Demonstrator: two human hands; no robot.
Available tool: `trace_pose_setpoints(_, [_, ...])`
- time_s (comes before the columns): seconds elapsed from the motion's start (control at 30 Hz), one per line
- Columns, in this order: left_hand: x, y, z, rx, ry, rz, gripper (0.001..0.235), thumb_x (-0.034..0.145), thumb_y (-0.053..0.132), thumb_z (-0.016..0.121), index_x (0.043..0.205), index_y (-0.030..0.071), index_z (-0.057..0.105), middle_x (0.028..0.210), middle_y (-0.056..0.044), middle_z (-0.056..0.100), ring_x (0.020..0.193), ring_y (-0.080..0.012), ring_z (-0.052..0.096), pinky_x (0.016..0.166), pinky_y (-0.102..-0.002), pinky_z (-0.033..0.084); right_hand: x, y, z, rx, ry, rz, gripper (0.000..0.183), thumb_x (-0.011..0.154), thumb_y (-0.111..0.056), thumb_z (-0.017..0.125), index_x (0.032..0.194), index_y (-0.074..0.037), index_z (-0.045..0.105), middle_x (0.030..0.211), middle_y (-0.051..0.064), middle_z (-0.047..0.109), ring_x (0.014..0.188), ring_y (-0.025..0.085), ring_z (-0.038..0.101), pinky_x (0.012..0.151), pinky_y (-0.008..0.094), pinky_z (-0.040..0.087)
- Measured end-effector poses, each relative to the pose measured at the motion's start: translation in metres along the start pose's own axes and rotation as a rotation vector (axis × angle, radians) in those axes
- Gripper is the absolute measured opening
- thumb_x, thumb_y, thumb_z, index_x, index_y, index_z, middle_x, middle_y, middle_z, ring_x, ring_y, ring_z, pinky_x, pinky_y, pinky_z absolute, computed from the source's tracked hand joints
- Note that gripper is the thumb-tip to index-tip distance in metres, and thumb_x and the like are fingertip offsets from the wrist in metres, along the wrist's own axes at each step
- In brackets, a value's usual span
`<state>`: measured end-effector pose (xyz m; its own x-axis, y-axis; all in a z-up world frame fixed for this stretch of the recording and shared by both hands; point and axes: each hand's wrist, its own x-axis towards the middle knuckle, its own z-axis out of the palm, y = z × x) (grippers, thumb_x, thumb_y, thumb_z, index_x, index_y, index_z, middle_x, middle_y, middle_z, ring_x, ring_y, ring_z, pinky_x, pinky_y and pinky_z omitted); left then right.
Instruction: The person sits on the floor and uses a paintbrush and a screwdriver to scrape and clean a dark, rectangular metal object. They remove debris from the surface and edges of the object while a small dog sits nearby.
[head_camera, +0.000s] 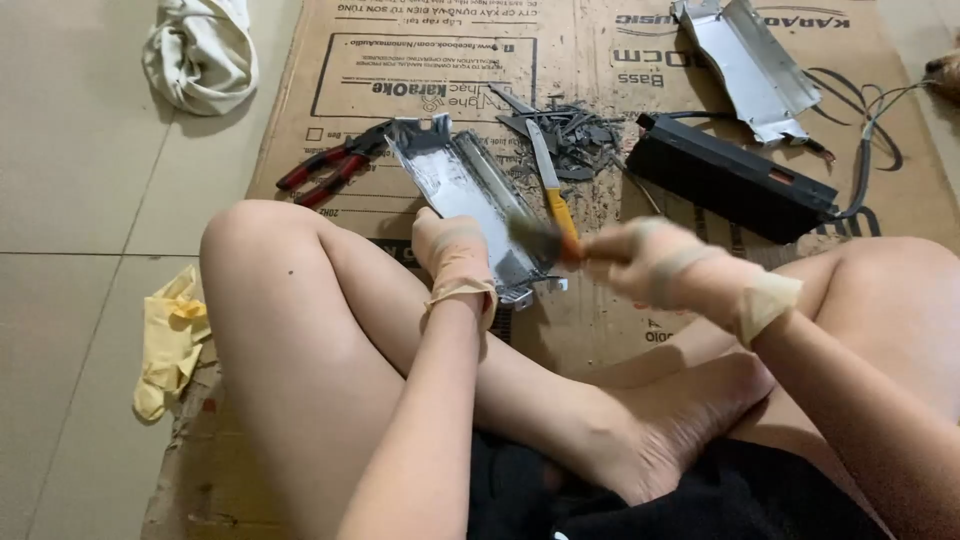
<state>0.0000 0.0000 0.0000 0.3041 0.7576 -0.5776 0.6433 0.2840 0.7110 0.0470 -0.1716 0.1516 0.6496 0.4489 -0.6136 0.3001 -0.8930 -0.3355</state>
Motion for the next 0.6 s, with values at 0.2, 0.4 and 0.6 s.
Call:
trace_pose_setpoints(0.2, [-0.003,-0.007,-0.002,0.018,-0.015,0.033,0.044,0.089,0.010,0.051,0.133,0.004,0.055,0.118,-0.020,0.064,0.114,-0.0372,0.063,0.099,-0.049,0.054,0.092,0.041,0.001,-0.279,0.267,-0.041,0.044,0.094,-0.033,0.059,0.136,-0.046,0.062,0.129,0.005,0.071,0.118,0.031,0.067,0.100,0.049,0.055])
trace_pose_setpoints(0.4, [-0.004,-0.007,-0.003,0.029,-0.035,0.063,0.044,0.088,0.006,0.054,0.131,0.004,0.057,0.115,-0.020,0.065,0.112,-0.0376,0.065,0.098,-0.049,0.055,0.073,0.001,0.014,-0.349,0.229,-0.144,0.036,0.097,-0.035,0.056,0.130,-0.044,0.068,0.120,-0.002,0.075,0.115,0.026,0.070,0.100,0.045,0.056])
trace_pose_setpoints(0.6, [-0.008,-0.007,-0.001,0.057,-0.036,0.095,0.043,0.087,0.003,0.057,0.130,0.005,0.058,0.112,-0.020,0.067,0.109,-0.0380,0.067,0.096,-0.050,0.057,0.107,0.016,0.014,-0.211,0.508,-0.336,0.040,0.091,-0.034,0.053,0.127,-0.032,0.070,0.113,0.016,0.075,0.109,0.041,0.068,0.097,0.053,0.054])
